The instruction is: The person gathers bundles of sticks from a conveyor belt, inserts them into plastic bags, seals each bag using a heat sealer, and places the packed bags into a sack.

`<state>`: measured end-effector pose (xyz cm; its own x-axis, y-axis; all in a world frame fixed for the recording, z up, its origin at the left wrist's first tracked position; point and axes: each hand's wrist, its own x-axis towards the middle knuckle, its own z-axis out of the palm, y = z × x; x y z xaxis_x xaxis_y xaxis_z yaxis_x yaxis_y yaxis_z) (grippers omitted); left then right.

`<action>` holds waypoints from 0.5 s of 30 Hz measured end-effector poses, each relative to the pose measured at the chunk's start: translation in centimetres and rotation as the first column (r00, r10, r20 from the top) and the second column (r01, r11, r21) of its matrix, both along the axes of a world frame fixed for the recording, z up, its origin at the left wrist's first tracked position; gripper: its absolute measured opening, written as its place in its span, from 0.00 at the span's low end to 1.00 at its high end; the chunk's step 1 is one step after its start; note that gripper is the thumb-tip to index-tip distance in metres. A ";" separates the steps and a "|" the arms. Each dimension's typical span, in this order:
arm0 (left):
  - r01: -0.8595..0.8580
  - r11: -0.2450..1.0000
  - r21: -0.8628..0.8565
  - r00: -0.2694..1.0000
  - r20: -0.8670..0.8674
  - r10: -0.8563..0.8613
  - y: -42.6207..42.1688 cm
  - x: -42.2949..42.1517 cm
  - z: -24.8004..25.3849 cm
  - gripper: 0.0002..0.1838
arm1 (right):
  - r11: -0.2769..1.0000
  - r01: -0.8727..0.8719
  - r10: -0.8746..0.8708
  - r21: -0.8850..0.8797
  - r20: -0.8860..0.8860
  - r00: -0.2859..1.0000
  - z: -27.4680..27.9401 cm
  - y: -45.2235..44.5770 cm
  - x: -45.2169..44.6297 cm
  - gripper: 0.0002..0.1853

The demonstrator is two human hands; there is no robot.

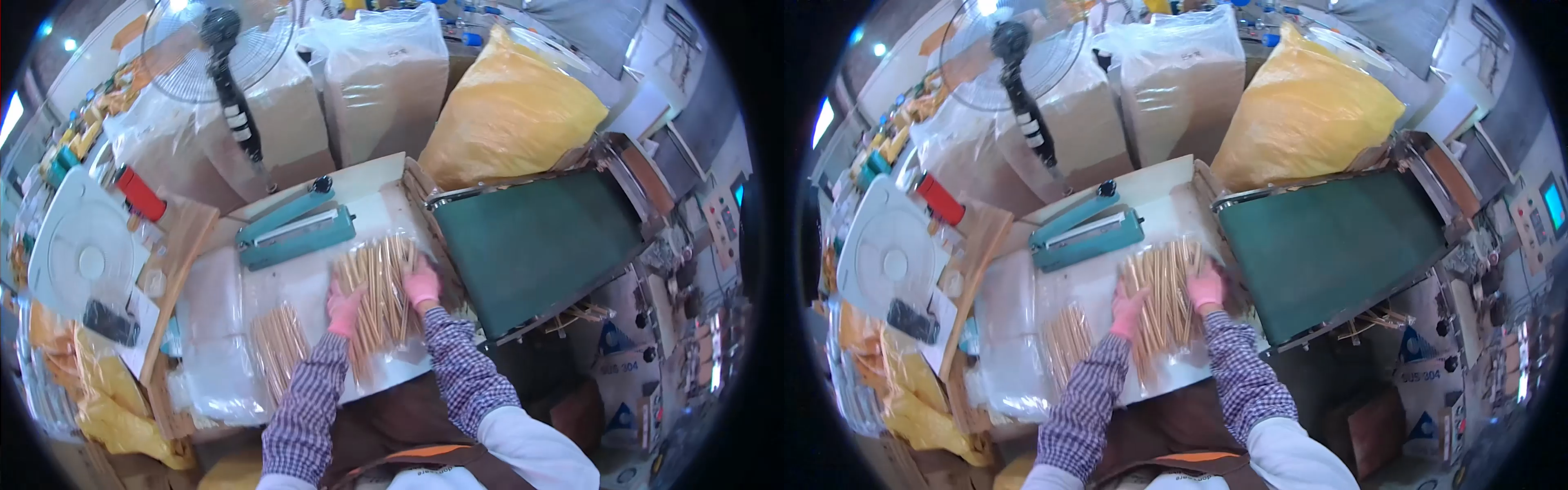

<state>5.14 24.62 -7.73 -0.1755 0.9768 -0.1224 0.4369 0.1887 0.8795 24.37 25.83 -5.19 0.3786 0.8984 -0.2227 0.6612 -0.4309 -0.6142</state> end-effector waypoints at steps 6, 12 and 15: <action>0.036 0.998 -0.053 0.961 0.275 -0.020 -9.0 1.9 2.1 0.48 | 0.966 -0.224 0.243 0.130 -0.163 0.956 -0.7 -12.3 -6.4 0.35; 0.220 0.957 -0.188 0.862 0.496 -0.101 -29.8 -1.7 -1.2 0.43 | 0.981 -0.167 0.184 0.103 -0.773 0.607 -1.5 -27.2 -4.6 0.34; 0.401 0.913 -0.075 0.729 0.629 -0.268 -27.3 -1.9 2.9 0.44 | 0.987 -0.098 0.163 0.131 -0.756 0.633 0.7 -26.3 -7.1 0.32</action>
<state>3.21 -2.65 -4.83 0.3314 0.9014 -0.2787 -0.0934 0.3253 0.9410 17.23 -0.48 -4.45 -0.0195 0.9500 -0.3117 -0.0103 -0.3119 -0.9501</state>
